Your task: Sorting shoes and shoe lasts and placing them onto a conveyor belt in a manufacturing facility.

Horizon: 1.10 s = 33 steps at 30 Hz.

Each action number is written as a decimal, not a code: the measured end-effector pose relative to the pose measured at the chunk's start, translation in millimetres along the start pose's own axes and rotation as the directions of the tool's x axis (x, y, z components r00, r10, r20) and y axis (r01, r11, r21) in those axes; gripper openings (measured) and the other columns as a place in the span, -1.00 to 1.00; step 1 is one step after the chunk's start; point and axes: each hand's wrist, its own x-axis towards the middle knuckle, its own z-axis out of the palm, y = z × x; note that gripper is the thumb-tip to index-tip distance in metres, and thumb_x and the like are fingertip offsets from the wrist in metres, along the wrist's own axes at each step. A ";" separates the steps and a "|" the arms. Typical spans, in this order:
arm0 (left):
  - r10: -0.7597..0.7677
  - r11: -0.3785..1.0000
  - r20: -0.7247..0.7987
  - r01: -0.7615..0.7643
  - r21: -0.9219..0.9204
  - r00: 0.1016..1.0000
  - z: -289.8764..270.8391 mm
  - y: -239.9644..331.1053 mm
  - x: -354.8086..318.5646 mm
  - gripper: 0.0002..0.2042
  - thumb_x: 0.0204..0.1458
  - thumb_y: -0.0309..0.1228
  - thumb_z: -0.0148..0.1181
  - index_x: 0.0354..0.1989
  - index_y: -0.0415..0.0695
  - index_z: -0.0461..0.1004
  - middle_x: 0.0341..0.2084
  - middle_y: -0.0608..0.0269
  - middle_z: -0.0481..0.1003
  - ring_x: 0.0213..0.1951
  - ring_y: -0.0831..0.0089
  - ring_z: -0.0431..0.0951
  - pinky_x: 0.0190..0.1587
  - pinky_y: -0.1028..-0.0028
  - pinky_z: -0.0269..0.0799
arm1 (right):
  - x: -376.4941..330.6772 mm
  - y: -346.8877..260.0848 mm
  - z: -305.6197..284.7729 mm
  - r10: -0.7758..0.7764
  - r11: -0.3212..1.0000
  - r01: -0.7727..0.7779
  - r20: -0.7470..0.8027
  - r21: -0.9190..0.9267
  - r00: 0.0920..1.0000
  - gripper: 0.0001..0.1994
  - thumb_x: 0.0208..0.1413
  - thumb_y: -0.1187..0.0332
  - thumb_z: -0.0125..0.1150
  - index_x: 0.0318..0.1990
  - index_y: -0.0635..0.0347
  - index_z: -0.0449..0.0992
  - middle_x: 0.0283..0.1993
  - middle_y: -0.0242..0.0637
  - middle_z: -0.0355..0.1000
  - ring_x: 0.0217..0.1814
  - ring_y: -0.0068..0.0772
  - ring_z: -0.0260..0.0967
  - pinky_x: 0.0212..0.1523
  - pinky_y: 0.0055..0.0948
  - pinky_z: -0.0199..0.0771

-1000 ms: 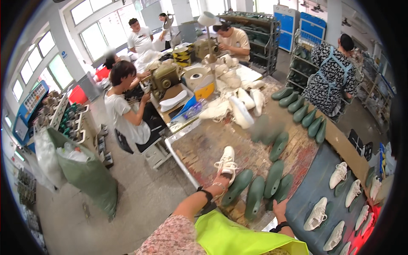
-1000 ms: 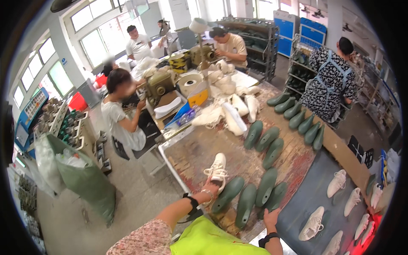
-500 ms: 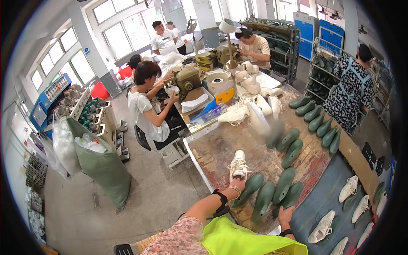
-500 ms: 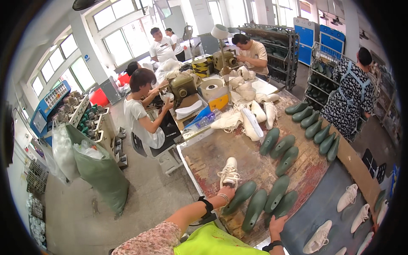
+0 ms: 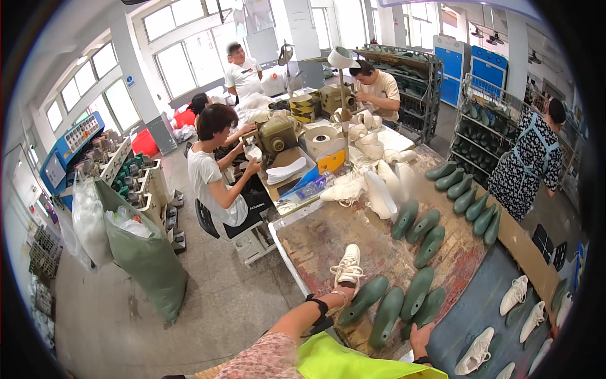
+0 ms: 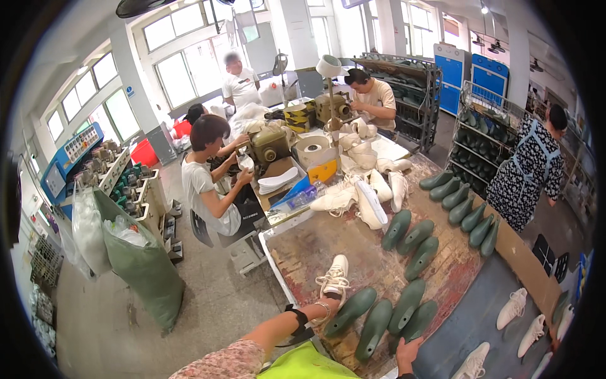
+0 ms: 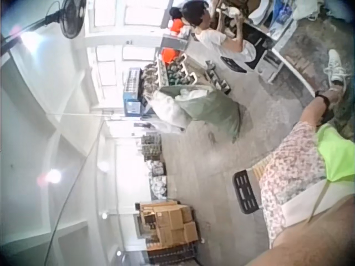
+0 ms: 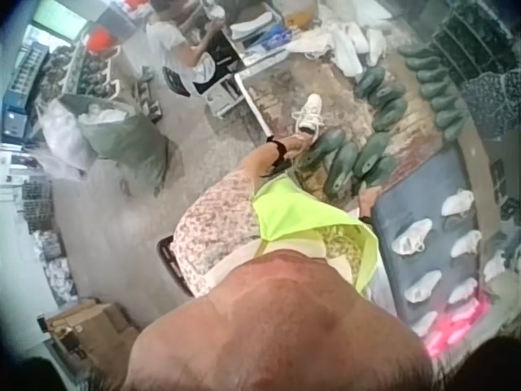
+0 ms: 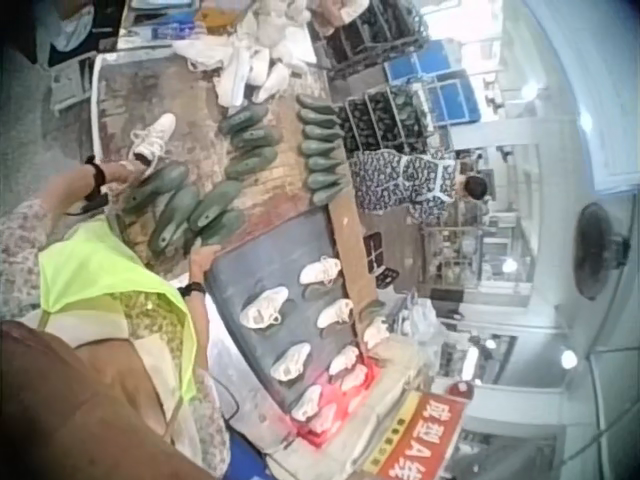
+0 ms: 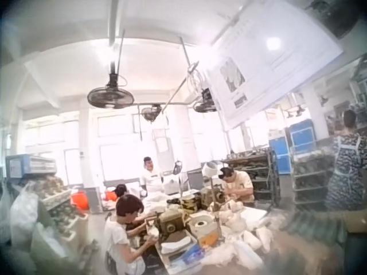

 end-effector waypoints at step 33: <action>-0.092 0.986 0.218 0.059 0.153 0.972 -26.9 16.8 9.8 -0.50 -0.12 -0.30 0.17 0.05 -0.21 0.37 0.06 -0.03 0.33 0.14 0.05 0.27 0.15 0.14 0.15 | 3.9 11.1 6.0 -0.016 0.999 0.015 0.034 0.032 0.999 -0.30 -0.06 0.27 0.23 0.17 0.38 0.00 0.15 0.16 0.11 0.17 0.11 0.13 0.09 -0.17 0.18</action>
